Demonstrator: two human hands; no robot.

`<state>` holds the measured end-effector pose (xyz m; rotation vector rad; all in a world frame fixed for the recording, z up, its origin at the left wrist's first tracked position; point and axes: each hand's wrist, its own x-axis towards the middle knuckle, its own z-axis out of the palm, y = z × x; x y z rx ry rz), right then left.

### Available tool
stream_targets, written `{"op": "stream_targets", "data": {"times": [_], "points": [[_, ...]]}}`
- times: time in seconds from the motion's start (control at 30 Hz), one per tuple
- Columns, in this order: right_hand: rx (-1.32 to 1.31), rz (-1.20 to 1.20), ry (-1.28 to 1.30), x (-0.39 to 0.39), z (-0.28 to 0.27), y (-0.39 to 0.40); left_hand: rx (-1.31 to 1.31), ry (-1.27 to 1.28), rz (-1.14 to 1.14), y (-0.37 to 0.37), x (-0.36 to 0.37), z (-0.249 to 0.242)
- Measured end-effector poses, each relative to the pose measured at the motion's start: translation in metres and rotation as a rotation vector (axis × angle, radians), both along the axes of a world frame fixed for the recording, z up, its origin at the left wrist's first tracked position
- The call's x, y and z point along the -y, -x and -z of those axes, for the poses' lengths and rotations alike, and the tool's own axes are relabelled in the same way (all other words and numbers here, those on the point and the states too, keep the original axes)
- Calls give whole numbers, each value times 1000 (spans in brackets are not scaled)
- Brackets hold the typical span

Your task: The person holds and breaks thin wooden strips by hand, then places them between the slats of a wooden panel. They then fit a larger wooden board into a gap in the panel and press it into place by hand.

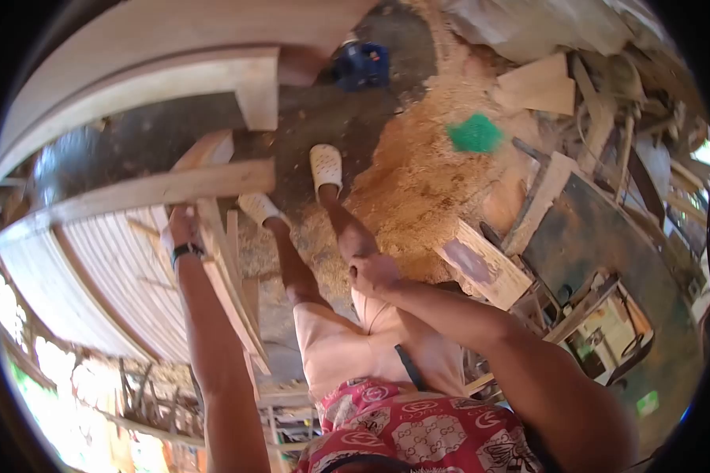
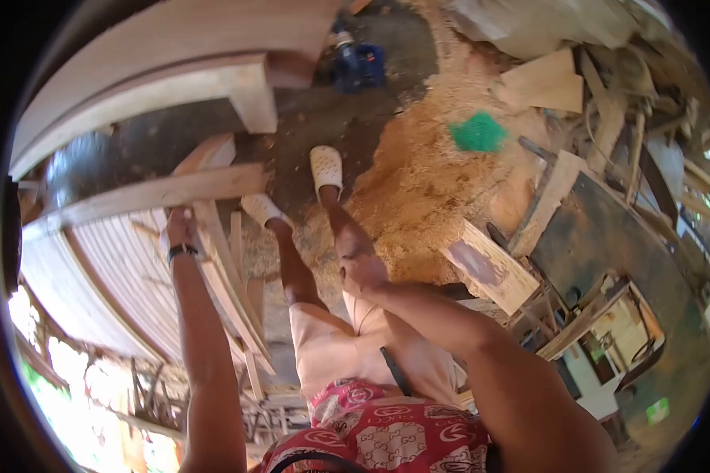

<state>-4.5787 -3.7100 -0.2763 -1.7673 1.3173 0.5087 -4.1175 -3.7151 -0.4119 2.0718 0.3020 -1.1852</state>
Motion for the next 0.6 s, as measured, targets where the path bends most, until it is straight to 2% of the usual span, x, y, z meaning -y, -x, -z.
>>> {"op": "stream_targets", "data": {"times": [0.03, 0.1, 0.17, 0.27, 0.33, 0.47, 0.57, 0.6], "points": [[-16, 27, 29, 0, 0, 2, -90, 46, -59, 1, 1, -5], [-18, 46, -22, -2, 0, -2, 0, -69, -20, -2, 3, 1], [-11, 55, -7, 3, -3, -4, -10, -148, -60, 7, 21, -18], [-27, 70, -67, 13, -15, -8, -63, -47, -22, -4, 7, -5], [-42, 61, -99, 13, -11, -8, -71, -168, 13, -3, 19, -15], [-68, 57, -204, 18, -16, -5, -5, -73, 19, -7, 5, -26], [-25, 70, -238, 16, -8, 4, -71, 8, 46, 1, -16, -47], [-18, 75, -236, 14, -6, 7, -195, 56, -5, 12, -23, -58]]}}
